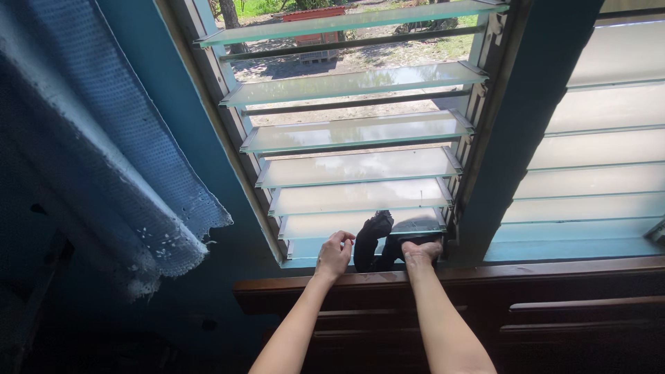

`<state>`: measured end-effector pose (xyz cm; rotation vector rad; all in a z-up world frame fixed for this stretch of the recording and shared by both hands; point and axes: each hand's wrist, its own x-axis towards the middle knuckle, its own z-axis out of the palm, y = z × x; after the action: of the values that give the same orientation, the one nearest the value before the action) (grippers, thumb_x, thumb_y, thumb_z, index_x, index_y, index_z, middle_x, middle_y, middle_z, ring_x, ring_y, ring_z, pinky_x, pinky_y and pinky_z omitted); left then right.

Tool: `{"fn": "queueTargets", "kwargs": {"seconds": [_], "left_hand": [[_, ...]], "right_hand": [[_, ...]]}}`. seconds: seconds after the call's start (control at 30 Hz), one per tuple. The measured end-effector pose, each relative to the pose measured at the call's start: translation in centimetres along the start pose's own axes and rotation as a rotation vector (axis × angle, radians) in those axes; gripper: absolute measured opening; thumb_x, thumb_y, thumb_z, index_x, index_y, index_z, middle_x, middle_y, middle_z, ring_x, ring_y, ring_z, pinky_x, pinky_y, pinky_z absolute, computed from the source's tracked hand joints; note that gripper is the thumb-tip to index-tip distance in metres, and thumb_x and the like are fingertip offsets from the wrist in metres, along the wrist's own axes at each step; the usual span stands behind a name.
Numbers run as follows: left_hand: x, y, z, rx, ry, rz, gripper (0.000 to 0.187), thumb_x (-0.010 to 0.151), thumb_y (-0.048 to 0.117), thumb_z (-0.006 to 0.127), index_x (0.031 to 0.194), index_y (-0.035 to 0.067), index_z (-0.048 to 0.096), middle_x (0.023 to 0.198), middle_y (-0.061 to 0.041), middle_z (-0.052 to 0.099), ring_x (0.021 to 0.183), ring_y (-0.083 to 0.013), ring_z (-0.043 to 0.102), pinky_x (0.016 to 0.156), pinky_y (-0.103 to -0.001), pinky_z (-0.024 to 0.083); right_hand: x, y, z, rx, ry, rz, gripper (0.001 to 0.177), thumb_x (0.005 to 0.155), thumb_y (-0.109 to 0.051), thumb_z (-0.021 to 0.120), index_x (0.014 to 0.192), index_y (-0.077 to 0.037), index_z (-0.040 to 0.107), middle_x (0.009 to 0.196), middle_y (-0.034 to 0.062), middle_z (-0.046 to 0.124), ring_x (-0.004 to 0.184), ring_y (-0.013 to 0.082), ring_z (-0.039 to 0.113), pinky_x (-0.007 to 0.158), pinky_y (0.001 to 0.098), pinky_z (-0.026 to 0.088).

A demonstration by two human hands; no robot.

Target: The person wipes the horizontal glass slats of a window with a dark cloth, moving systematically from lower to upper sections. After cleaning, the person places the cloth into a red bucket on the floor.

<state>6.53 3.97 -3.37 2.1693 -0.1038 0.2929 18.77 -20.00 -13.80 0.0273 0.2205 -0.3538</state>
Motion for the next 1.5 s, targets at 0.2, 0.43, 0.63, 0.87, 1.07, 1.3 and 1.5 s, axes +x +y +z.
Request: {"fn": "queueTargets", "kwargs": {"seconds": [0.2, 0.43, 0.63, 0.87, 1.07, 1.3, 1.5], "left_hand": [[0.5, -4.0, -3.2, -0.091, -0.009, -0.047, 0.025, 0.101, 0.018, 0.048, 0.112, 0.008, 0.069, 0.102, -0.007, 0.074, 0.080, -0.0163, 0.073, 0.078, -0.032, 0.060], [1.2, -8.7, -6.6, -0.233, 0.070, -0.022, 0.027, 0.105, 0.018, 0.044, 0.113, 0.006, 0.067, 0.094, -0.006, 0.073, 0.075, -0.0140, 0.070, 0.071, -0.030, 0.060], [0.3, -11.6, -9.0, -0.319, 0.161, 0.006, 0.024, 0.105, 0.015, 0.046, 0.113, 0.004, 0.066, 0.092, -0.006, 0.071, 0.070, -0.0130, 0.069, 0.066, -0.028, 0.059], [-1.5, -13.3, -12.8, -0.301, 0.296, 0.010, 0.023, 0.104, 0.012, 0.048, 0.111, 0.004, 0.069, 0.087, -0.005, 0.070, 0.067, -0.0123, 0.066, 0.061, -0.028, 0.058], [-1.5, -12.3, -14.0, -0.137, 0.387, 0.155, 0.022, 0.099, 0.006, 0.052, 0.115, 0.003, 0.067, 0.096, -0.008, 0.070, 0.080, -0.0155, 0.068, 0.064, -0.029, 0.055], [-0.6, -7.0, -15.3, 0.267, 0.457, 0.273, 0.046, 0.090, 0.004, 0.058, 0.136, 0.001, 0.057, 0.130, -0.019, 0.060, 0.101, -0.0367, 0.068, 0.077, -0.043, 0.058], [0.0, -4.1, -16.7, 0.362, 0.356, 0.181, 0.042, 0.092, 0.004, 0.052, 0.133, 0.009, 0.060, 0.133, -0.012, 0.061, 0.094, -0.0373, 0.072, 0.081, -0.046, 0.061]], "right_hand": [[0.7, 2.0, -0.4, 0.032, -0.037, 0.169, 0.043, 0.100, -0.039, 0.050, 0.124, -0.011, 0.071, 0.124, 0.0077, 0.072, 0.116, 0.0276, 0.068, 0.101, 0.0453, 0.056], [0.8, 11.4, -3.0, 0.021, -0.210, 0.291, 0.052, 0.103, -0.046, 0.043, 0.127, -0.008, 0.070, 0.122, 0.0124, 0.071, 0.110, 0.0310, 0.068, 0.098, 0.0457, 0.057], [-4.4, 22.1, -4.1, 0.034, -0.194, 0.431, 0.056, 0.103, -0.054, 0.045, 0.125, -0.009, 0.070, 0.119, 0.0122, 0.072, 0.106, 0.0323, 0.068, 0.094, 0.0470, 0.057], [-11.0, 29.8, -3.5, -0.234, -0.045, 0.666, 0.052, 0.101, -0.042, 0.035, 0.120, -0.007, 0.068, 0.114, 0.0142, 0.072, 0.104, 0.0359, 0.067, 0.092, 0.0539, 0.056], [-16.0, 25.8, -0.1, -0.474, 0.186, 0.475, 0.046, 0.101, -0.041, 0.038, 0.113, -0.008, 0.067, 0.109, 0.0097, 0.072, 0.099, 0.0284, 0.069, 0.089, 0.0472, 0.057], [-24.6, 17.6, 9.4, -0.636, -0.487, 0.093, 0.024, 0.104, -0.027, 0.061, 0.110, -0.005, 0.067, 0.099, 0.0114, 0.070, 0.082, 0.0226, 0.068, 0.076, 0.0392, 0.056], [-24.3, 16.2, 16.9, -1.829, -1.273, -0.501, 0.030, 0.095, -0.027, 0.066, 0.113, -0.003, 0.070, 0.096, 0.0203, 0.076, 0.085, 0.0327, 0.074, 0.079, 0.0427, 0.058]]}}
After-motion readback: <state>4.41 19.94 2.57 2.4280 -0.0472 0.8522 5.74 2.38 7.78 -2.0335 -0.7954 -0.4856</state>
